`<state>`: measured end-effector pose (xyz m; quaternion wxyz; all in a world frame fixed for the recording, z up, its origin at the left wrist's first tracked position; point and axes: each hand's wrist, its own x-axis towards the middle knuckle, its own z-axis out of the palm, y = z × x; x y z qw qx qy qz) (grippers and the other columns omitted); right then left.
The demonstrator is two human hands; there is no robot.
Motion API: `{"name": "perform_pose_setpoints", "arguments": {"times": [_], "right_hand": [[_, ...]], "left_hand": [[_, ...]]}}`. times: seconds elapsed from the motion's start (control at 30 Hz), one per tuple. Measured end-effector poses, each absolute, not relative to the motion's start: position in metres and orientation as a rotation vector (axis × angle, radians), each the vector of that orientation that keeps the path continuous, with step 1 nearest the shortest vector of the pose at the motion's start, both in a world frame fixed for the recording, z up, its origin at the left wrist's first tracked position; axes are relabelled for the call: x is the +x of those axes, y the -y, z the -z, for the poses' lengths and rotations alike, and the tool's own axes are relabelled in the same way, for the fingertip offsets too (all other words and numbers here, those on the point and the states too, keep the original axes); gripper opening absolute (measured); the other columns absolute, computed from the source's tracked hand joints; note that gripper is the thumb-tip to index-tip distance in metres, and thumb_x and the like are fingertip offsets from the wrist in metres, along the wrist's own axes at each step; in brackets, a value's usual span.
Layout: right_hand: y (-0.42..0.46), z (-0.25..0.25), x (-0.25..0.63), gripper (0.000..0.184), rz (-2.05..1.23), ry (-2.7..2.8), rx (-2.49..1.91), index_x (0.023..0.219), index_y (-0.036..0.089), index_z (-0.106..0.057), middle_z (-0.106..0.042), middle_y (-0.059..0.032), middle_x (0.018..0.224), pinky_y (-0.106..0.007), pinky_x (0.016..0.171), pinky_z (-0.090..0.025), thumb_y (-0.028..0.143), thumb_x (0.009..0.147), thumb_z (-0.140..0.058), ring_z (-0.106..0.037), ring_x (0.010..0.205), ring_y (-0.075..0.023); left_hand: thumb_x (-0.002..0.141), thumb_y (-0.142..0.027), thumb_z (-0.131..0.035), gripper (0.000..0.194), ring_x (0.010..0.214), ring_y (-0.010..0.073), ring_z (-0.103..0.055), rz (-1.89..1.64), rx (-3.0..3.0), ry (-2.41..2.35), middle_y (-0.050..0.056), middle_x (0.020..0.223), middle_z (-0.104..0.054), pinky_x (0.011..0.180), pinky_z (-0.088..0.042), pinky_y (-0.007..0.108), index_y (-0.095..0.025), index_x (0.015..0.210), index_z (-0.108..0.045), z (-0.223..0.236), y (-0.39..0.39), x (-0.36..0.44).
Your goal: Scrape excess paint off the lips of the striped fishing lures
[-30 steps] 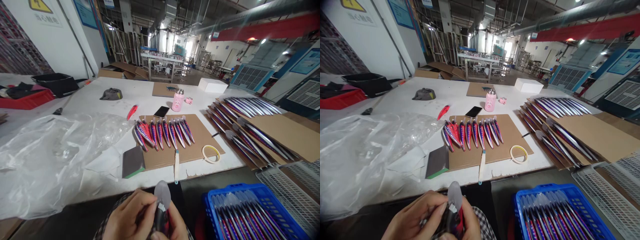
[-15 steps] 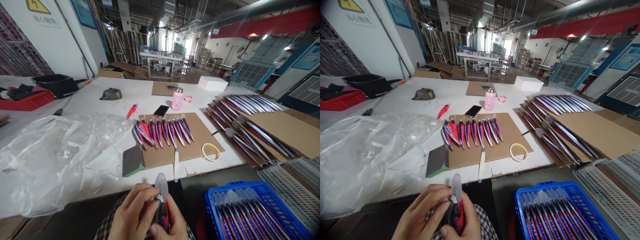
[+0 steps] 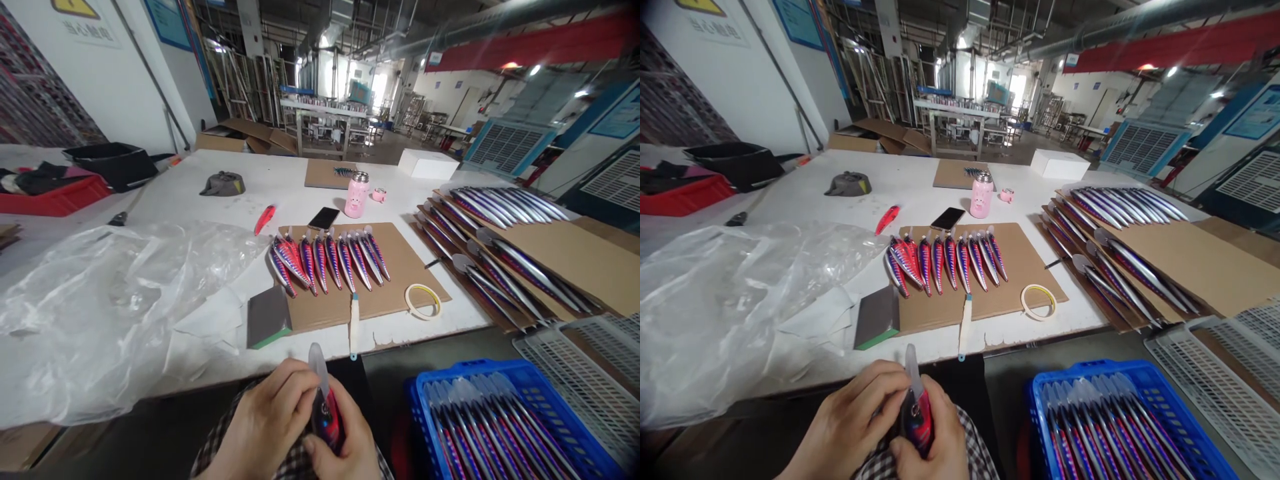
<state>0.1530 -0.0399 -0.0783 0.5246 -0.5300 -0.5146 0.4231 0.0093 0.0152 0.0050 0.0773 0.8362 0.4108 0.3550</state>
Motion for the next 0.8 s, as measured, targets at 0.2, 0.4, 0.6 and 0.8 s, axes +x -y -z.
{"name": "perform_pose_setpoints", "arguments": {"times": [0.2, 0.4, 0.6, 0.8], "right_hand": [[0.039, 0.078, 0.151, 0.064, -1.111, 1.178, -1.218, 0.124, 0.023, -0.063, -0.069, -0.0023, 0.124, -0.033, 0.104, -0.044, 0.017, 0.062, -0.072, -0.062, 0.116, -0.0272], [0.034, 0.069, 0.148, 0.062, -1.282, 1.113, -1.067, 0.126, 0.024, -0.061, -0.07, -0.0017, 0.121, -0.03, 0.1, -0.046, 0.015, 0.064, -0.066, -0.064, 0.113, -0.0242], [0.033, 0.071, 0.148, 0.068, -1.275, 1.135, -1.174, 0.128, 0.027, -0.058, -0.068, -0.0004, 0.124, -0.03, 0.103, -0.043, 0.009, 0.063, -0.063, -0.061, 0.117, -0.0229], [0.035, 0.075, 0.146, 0.073, -1.219, 1.194, -1.219, 0.129, 0.029, -0.058, -0.068, 0.0024, 0.126, -0.027, 0.104, -0.042, 0.005, 0.06, -0.062, -0.061, 0.118, -0.021]], "left_hand": [[0.087, -0.006, -0.043, 0.023, 0.069, 0.013, -0.069, -0.952, 2.474, -1.178, -0.001, 0.079, -0.066, 0.064, -0.055, 0.02, -0.023, 0.089, -0.058, -0.001, -0.022, 0.004], [0.088, -0.011, -0.048, 0.02, 0.081, 0.0142, -0.068, -0.924, 2.13, -1.217, 0.001, 0.092, -0.065, 0.072, -0.055, 0.022, -0.025, 0.094, -0.062, 0.017, -0.019, -0.001], [0.081, -0.013, -0.061, 0.025, 0.081, 0.0138, -0.066, -1.038, 1.464, -1.05, 0.0, 0.097, -0.062, 0.074, -0.055, 0.022, -0.029, 0.099, -0.068, 0.036, -0.009, -0.008], [0.088, -0.044, -0.057, 0.028, 0.085, 0.0194, -0.066, -1.078, 0.959, -1.055, 0.005, 0.104, -0.067, 0.079, -0.056, 0.029, -0.023, 0.097, -0.075, 0.037, -0.001, -0.01]]}}
